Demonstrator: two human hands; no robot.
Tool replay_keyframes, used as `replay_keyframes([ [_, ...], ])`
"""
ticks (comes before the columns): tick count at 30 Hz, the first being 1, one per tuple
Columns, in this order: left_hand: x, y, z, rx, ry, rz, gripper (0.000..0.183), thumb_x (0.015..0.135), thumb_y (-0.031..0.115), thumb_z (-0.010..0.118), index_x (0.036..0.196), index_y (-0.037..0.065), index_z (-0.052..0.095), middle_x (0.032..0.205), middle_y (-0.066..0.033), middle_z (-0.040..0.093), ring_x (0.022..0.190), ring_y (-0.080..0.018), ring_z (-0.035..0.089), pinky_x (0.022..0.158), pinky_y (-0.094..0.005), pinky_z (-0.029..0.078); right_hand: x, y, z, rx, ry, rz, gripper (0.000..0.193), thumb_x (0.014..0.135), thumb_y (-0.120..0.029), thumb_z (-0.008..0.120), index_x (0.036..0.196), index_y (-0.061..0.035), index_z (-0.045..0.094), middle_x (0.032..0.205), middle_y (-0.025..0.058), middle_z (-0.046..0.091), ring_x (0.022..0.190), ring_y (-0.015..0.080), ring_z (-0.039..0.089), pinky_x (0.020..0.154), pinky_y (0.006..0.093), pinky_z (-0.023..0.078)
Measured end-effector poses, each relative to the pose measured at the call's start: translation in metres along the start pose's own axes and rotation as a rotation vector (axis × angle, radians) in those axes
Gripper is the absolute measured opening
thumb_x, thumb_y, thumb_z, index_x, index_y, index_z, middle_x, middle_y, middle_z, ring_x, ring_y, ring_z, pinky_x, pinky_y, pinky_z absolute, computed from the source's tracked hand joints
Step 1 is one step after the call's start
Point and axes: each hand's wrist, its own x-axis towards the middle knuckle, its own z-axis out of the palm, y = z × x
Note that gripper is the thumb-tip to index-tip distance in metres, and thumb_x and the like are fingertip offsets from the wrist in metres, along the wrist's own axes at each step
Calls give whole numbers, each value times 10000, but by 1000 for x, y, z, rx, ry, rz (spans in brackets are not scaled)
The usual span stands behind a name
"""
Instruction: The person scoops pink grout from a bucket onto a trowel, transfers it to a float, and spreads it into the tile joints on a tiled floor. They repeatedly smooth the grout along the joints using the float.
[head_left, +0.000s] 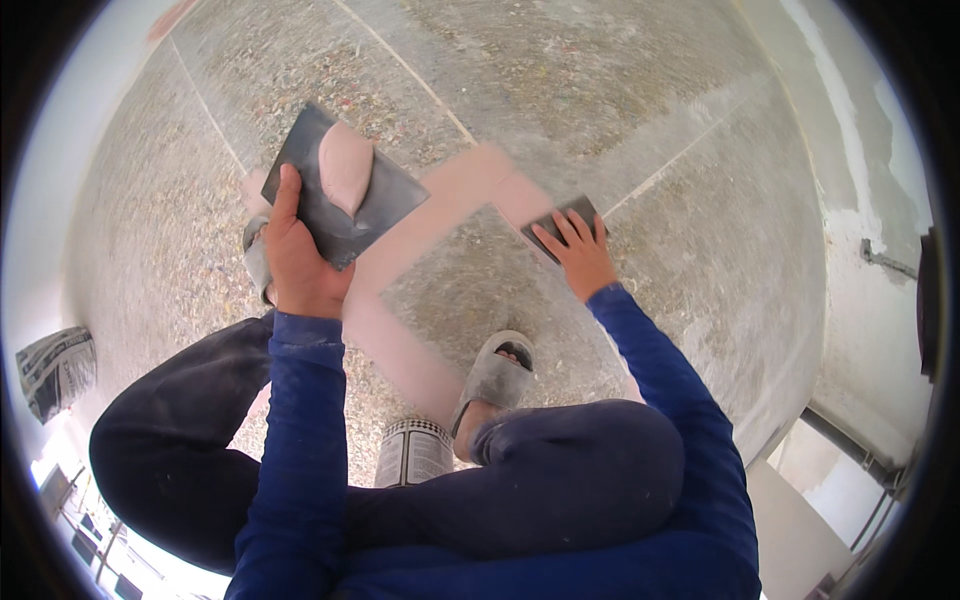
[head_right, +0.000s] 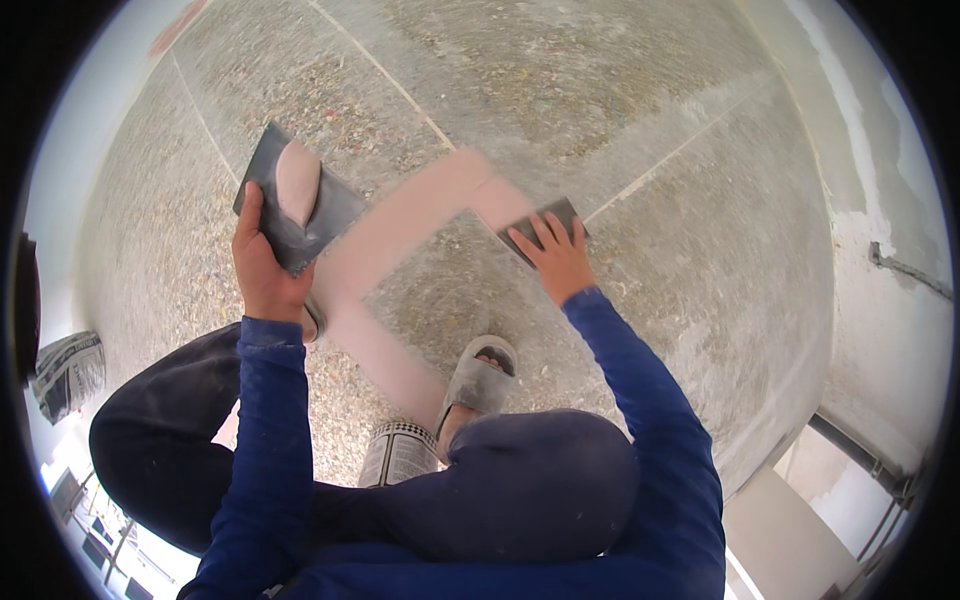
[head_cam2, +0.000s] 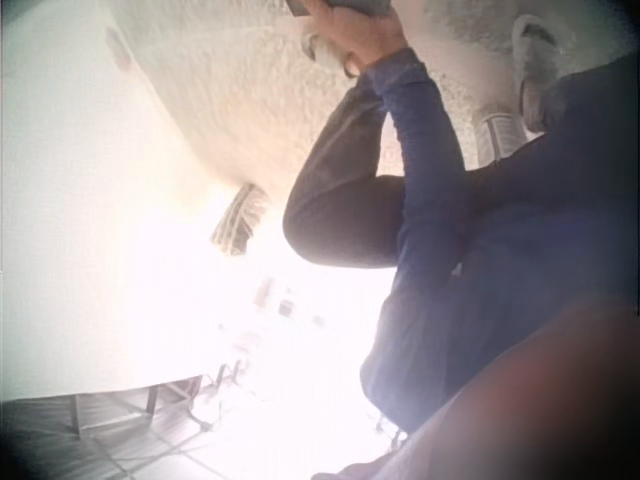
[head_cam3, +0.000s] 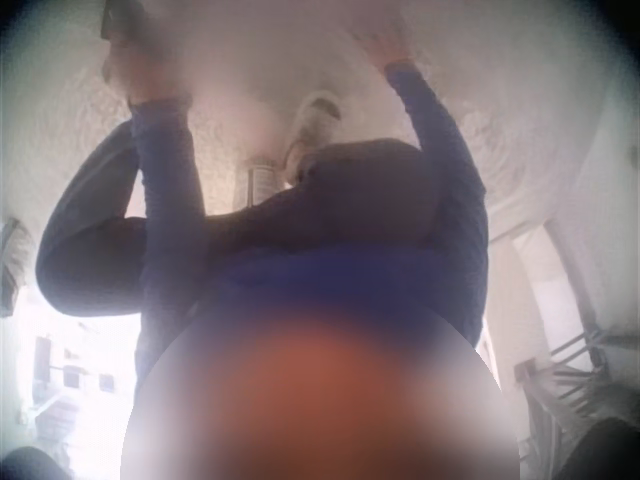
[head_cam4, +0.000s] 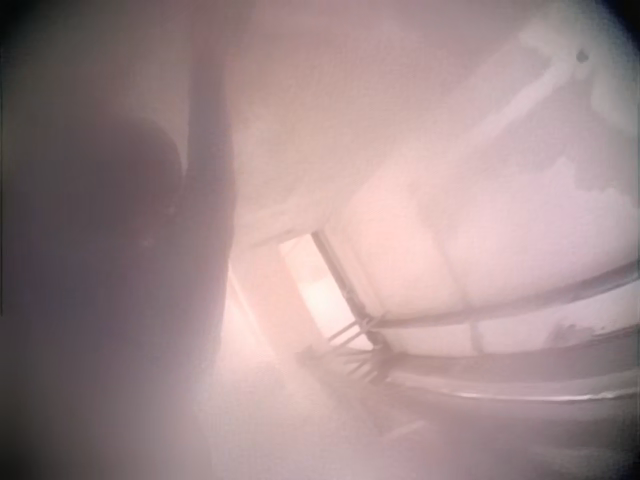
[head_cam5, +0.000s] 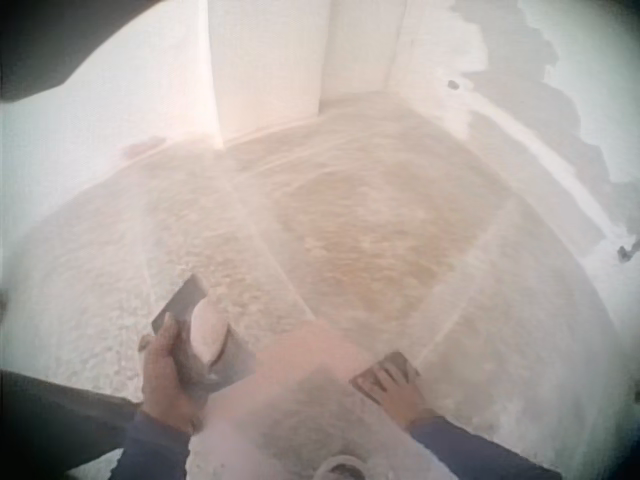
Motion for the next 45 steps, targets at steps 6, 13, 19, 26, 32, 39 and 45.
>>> replay_keyframes([
  [6, 1, 5, -3, -11, -82, 53, 421, 1036, 347, 591, 1313, 30, 603, 1263, -113, 676, 1126, -270, 680, 981, -423, 562, 108, -14, -9, -159, -33, -153, 761, 984, -83, 532, 1602, -422, 242, 1615, 148, 337, 1463, 394, 327, 1188, 639, 228],
  [13, 2, -5, -2, 25, -24, 50, 394, 1033, 331, 600, 1294, 36, 613, 1253, -98, 683, 1113, -247, 684, 968, -409, 568, 111, -18, -7, -200, -213, -125, 759, 1011, -115, 511, 1599, -476, 194, 1659, 159, 262, 1506, 418, 266, 1196, 657, 192],
  [19, -11, -13, 8, 59, -13, 43, 390, 1029, 328, 608, 1292, 41, 619, 1246, -96, 686, 1102, -245, 686, 965, -405, 566, 89, -14, -7, -210, -347, -105, 733, 1028, -131, 499, 1589, -503, 210, 1684, 137, 217, 1528, 394, 241, 1207, 659, 145],
  [26, -29, -9, 10, 120, -16, 114, 389, 1029, 315, 609, 1295, 31, 619, 1253, -93, 685, 1133, -250, 674, 1000, -407, 548, 21, -2, 9, -172, -333, -67, 753, 1022, -100, 487, 1578, -528, 211, 1684, 116, 229, 1539, 364, 233, 1207, 642, 172],
  [32, -49, -16, 14, 148, -115, 87, 386, 1036, 307, 599, 1307, 32, 614, 1266, -95, 682, 1145, -247, 671, 1000, -408, 549, -41, 13, 25, -123, -334, -21, 756, 1012, -83, 496, 1569, -527, 243, 1683, 114, 233, 1538, 364, 232, 1206, 646, 172],
  [39, -58, -41, 23, 218, -109, 66, 396, 1038, 320, 593, 1307, 31, 614, 1269, -95, 680, 1144, -244, 672, 994, -403, 552, -109, 32, 41, -46, -354, 28, 778, 983, -70, 519, 1563, -524, 267, 1682, 114, 235, 1539, 364, 229, 1205, 657, 166],
  [45, -59, -69, 29, 290, -128, 6, 420, 1035, 340, 596, 1319, 31, 606, 1278, -97, 673, 1155, -247, 662, 1004, -412, 545, -164, 44, 68, 26, -315, 58, 792, 972, -45, 517, 1563, -512, 275, 1680, 123, 238, 1535, 382, 230, 1204, 663, 164],
])
